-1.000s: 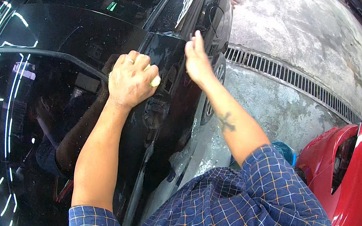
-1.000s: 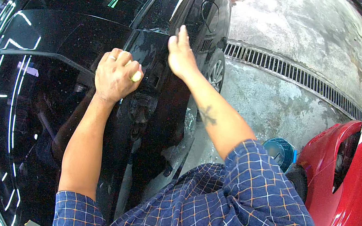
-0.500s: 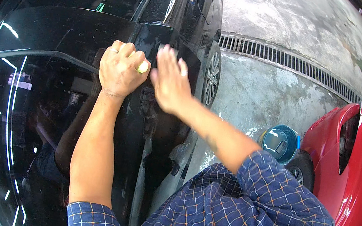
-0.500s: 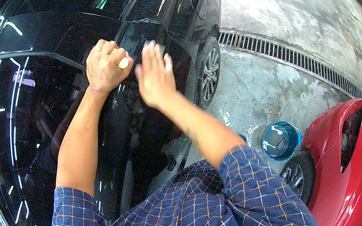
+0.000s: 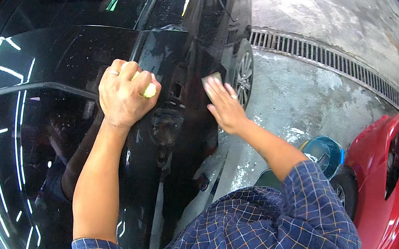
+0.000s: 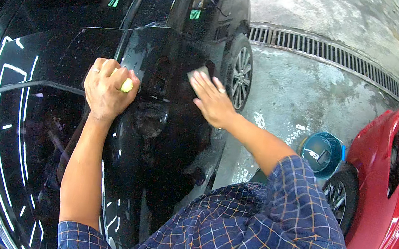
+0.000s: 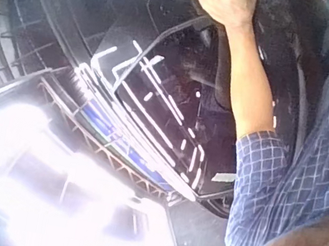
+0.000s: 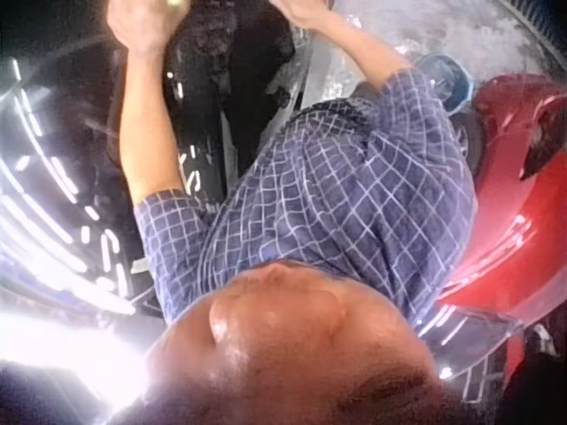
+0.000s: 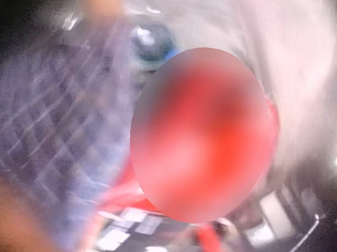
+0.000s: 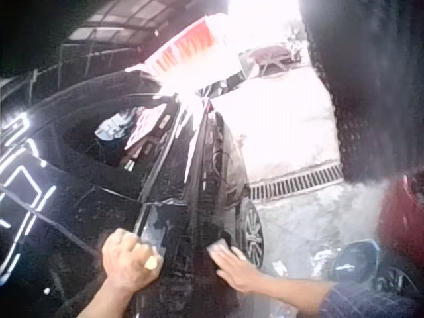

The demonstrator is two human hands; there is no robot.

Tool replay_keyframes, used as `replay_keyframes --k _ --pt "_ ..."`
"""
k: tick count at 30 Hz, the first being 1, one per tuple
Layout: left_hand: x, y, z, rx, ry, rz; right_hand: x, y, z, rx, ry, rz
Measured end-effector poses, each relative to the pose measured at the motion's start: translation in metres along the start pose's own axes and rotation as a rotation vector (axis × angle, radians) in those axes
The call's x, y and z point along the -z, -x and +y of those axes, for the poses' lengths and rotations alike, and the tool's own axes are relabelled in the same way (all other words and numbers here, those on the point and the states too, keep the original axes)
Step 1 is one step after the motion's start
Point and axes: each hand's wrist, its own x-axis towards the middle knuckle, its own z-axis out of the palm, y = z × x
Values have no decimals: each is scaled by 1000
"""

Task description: The person sands the paint on a black car door using a small sanding block while holding a yellow cloth in the other hand.

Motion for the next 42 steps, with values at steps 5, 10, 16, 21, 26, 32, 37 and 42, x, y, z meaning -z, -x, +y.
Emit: replay_keyframes --k 5,10,16,21,26,32,37,42 --pt "7 3 4 -2 2 -47 27 -66 8 199 90 92" --pt "19 12 8 30 -1 -80 52 -75 31 296 153 -49" --pt "22 14 -2 17 7 -116 49 -117 45 458 52 12" --pt "36 37 1 35 21 -141 46 -76 51 458 117 -185" --pt "25 35 -9 42 25 -141 30 -138 29 505 -45 70" --pt "40 52 -9 39 21 -137 36 -92 32 459 74 -118" --pt "35 46 -9 23 34 -137 31 -99 -31 118 -298 238" --pt "26 39 -3 12 20 -138 12 -90 -67 -171 -616 363"
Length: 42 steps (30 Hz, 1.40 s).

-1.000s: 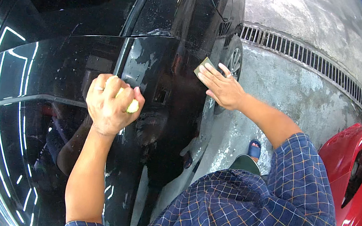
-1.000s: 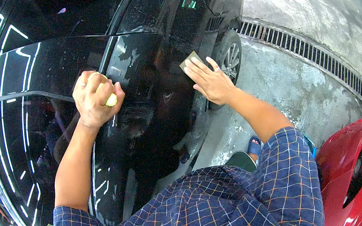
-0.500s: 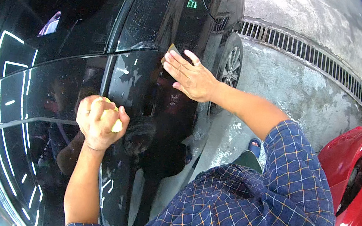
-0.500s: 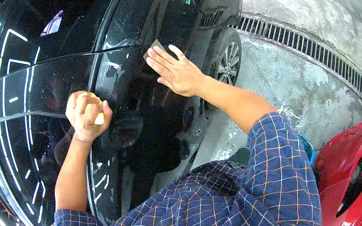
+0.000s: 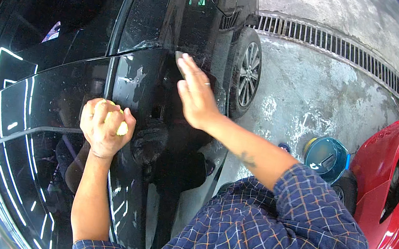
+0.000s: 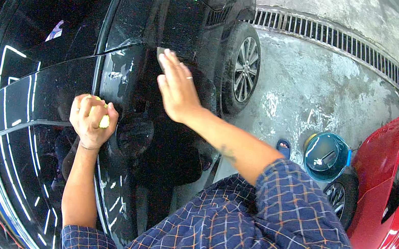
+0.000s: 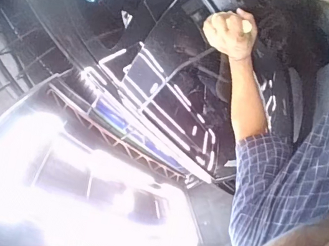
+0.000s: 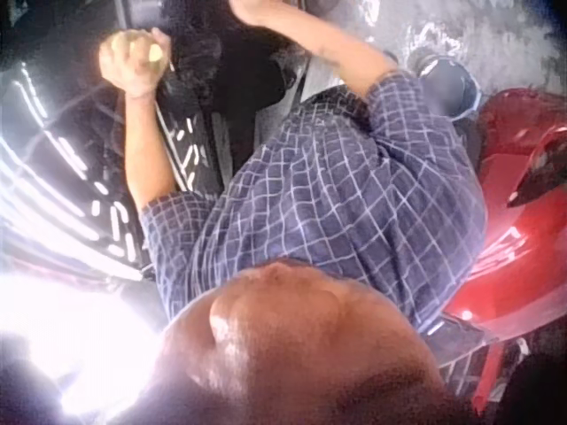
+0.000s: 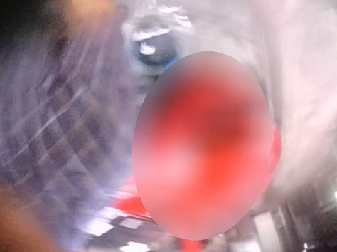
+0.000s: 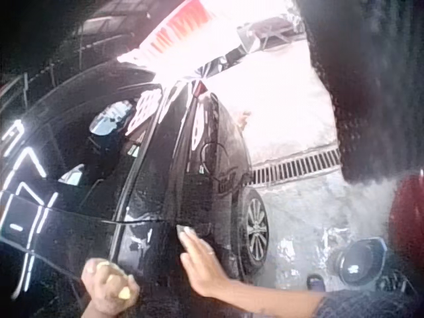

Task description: The person sands the paint on a black car door using a small sanding block while holding a yellow cloth in the other hand.

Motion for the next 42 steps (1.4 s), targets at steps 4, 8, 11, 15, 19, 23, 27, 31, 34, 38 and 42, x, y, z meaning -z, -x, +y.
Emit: replay_keyframes --k 4,8,11,15,19,23,27,31,34,38,42 --pt "3 -6 10 -13 -19 5 -50 47 -33 -143 73 -48" --pt "-5 -22 12 -29 -61 21 -32 -20 -6 -176 102 74" --pt "-7 -17 7 -17 -18 28 -44 -18 -13 -233 68 82" --pt "-6 -23 8 -25 -33 52 -47 -11 -16 -247 44 72" --pt "-9 -22 2 -39 -31 77 -7 -80 2 -140 228 256" --pt "-14 -20 5 -45 -22 74 -18 -49 6 37 346 262" --pt "-17 -12 2 -40 -59 71 -41 -4 24 -171 487 160" --pt "-21 -10 -1 -44 -82 65 -28 107 65 -341 463 132" --pt "-25 -8 -4 -54 -77 84 -33 114 64 -295 491 131" --pt "-26 -18 -5 -66 -108 81 -9 41 73 -349 538 183" --pt "-27 1 -14 -49 -104 85 -85 201 3 -328 306 -27"
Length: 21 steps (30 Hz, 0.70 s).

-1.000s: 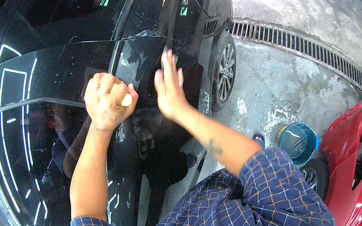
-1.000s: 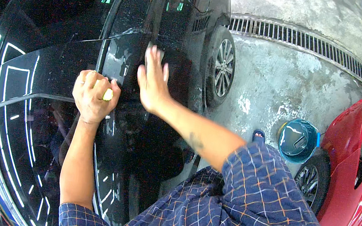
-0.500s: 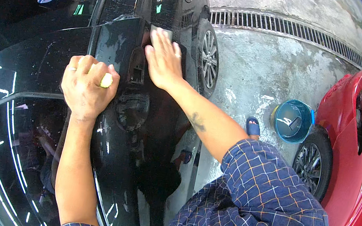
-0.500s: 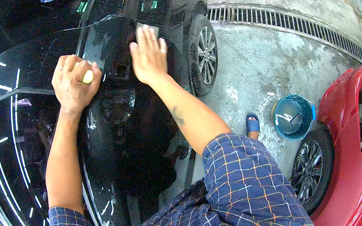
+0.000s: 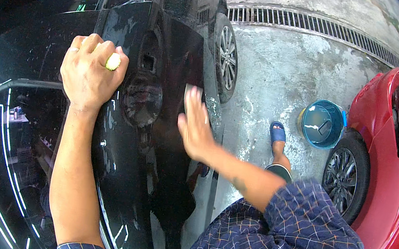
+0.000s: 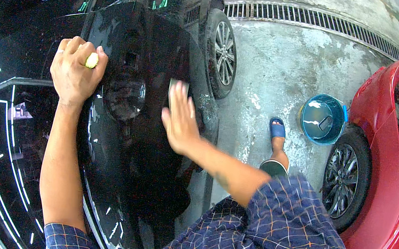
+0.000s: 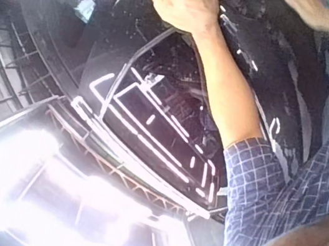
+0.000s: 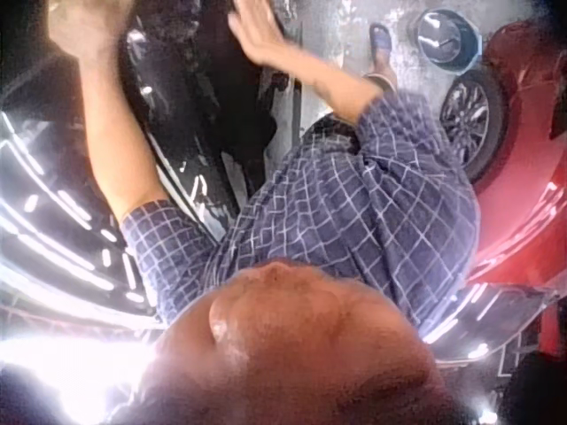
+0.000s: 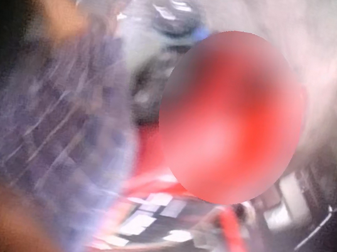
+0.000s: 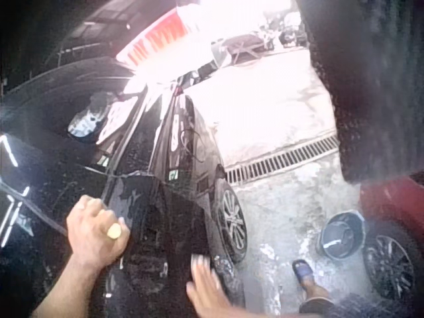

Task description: The person sands the paint on a black car door using a small sanding block while holding a yellow cloth in the other hand.

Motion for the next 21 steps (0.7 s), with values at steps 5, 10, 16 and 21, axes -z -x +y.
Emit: replay_keyframes --k 5,10,16,21 --pt "-6 -7 5 -4 -14 38 27 -100 11 137 168 202" --pt "-10 -2 1 -21 -28 21 15 -122 -6 130 159 206" --pt "-5 -2 -3 -20 -55 10 1 -49 -36 155 95 53" --pt "-11 -6 -2 -19 -45 7 17 -143 -36 53 48 149"
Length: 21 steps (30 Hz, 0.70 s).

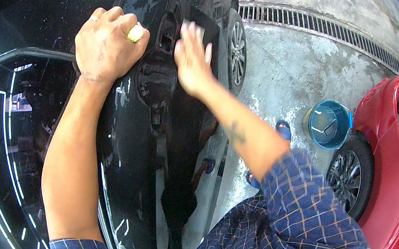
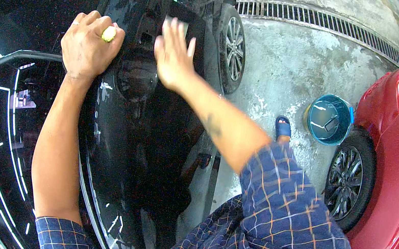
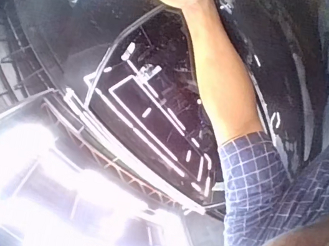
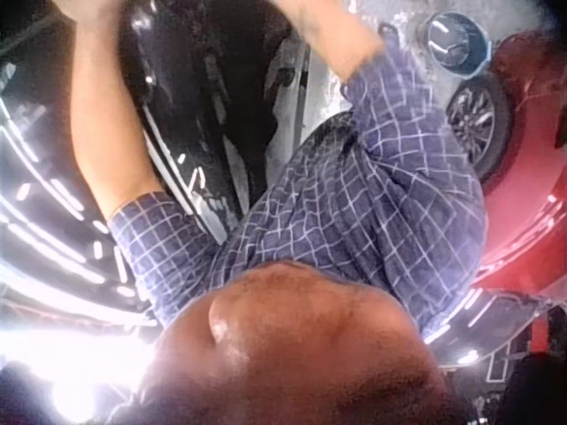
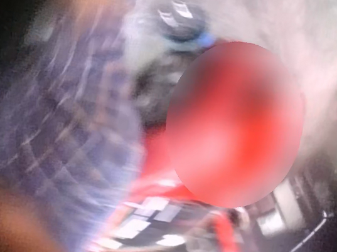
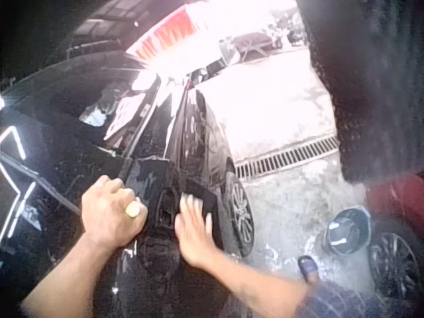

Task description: The person sands the paint on a black car door using a small sanding block while holding a yellow cloth in the other hand.

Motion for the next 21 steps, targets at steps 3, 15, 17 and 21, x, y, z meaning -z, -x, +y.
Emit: replay_keyframes --k 3,15,17,21 --pt "6 7 -4 -12 14 -5 -4 78 -22 -4 -103 -216" --pt "7 -5 2 -6 3 -4 12 -10 -15 -34 -119 -124" --pt "6 -4 4 -11 25 -8 18 -17 -14 -32 -167 -122" --pt "12 3 1 6 46 -36 6 72 -24 -15 -197 -245"
